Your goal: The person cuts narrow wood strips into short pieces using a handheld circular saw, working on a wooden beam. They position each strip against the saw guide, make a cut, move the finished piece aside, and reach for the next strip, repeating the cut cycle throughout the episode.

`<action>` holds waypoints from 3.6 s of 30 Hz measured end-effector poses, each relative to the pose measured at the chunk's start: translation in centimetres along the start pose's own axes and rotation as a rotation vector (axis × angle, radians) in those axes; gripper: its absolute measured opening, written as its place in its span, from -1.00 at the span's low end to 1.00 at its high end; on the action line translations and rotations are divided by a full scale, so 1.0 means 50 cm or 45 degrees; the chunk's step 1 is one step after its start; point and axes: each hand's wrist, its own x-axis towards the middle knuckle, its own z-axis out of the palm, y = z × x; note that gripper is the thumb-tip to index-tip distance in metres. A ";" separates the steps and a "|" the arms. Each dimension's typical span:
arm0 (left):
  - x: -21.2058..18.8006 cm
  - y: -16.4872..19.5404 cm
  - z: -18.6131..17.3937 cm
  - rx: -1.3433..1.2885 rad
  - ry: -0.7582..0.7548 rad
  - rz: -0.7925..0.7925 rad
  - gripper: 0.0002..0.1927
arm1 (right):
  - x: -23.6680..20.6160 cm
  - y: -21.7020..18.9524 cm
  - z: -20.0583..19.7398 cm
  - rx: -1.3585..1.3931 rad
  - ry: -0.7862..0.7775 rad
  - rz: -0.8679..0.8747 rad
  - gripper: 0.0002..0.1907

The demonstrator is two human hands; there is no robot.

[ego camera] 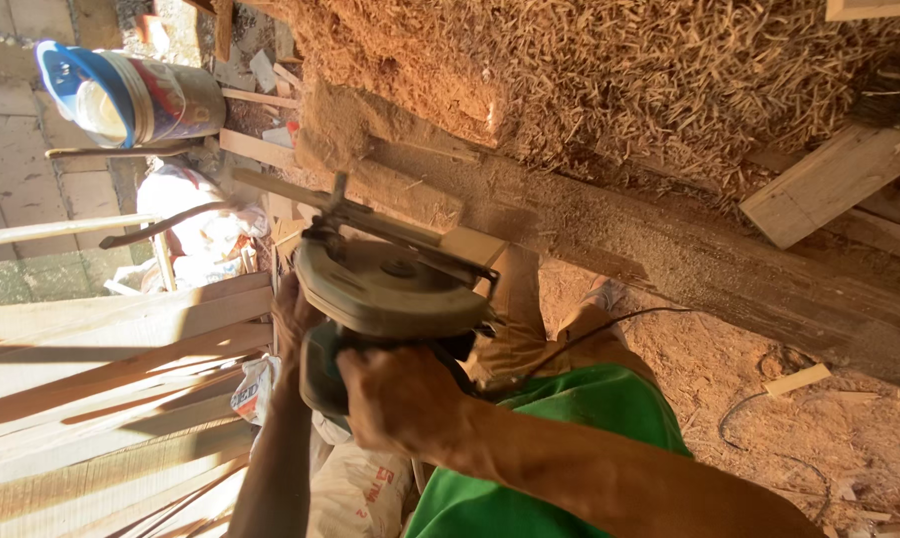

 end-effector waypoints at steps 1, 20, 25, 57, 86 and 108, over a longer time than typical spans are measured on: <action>0.008 -0.009 -0.020 0.196 0.002 0.331 -0.51 | 0.023 -0.002 0.009 -0.003 0.013 -0.007 -0.82; -0.212 0.203 -0.143 -1.001 0.385 -0.947 -0.81 | -0.188 -0.055 -0.009 -0.060 -0.191 -0.181 -0.57; -0.218 0.297 -0.054 -1.260 0.127 -0.861 -0.69 | -0.299 -0.052 -0.079 -0.273 0.062 -0.197 -0.45; -0.414 0.494 0.245 -0.387 -0.122 -0.181 -0.05 | -0.570 0.141 -0.224 -0.573 0.424 0.546 -0.68; 0.084 0.385 0.173 0.204 -0.594 0.783 -0.73 | -0.642 0.135 -0.253 -0.481 0.571 0.758 -0.66; 0.071 0.337 0.130 0.281 -0.064 0.569 -0.29 | -0.464 0.064 -0.237 -0.241 0.408 0.315 -0.54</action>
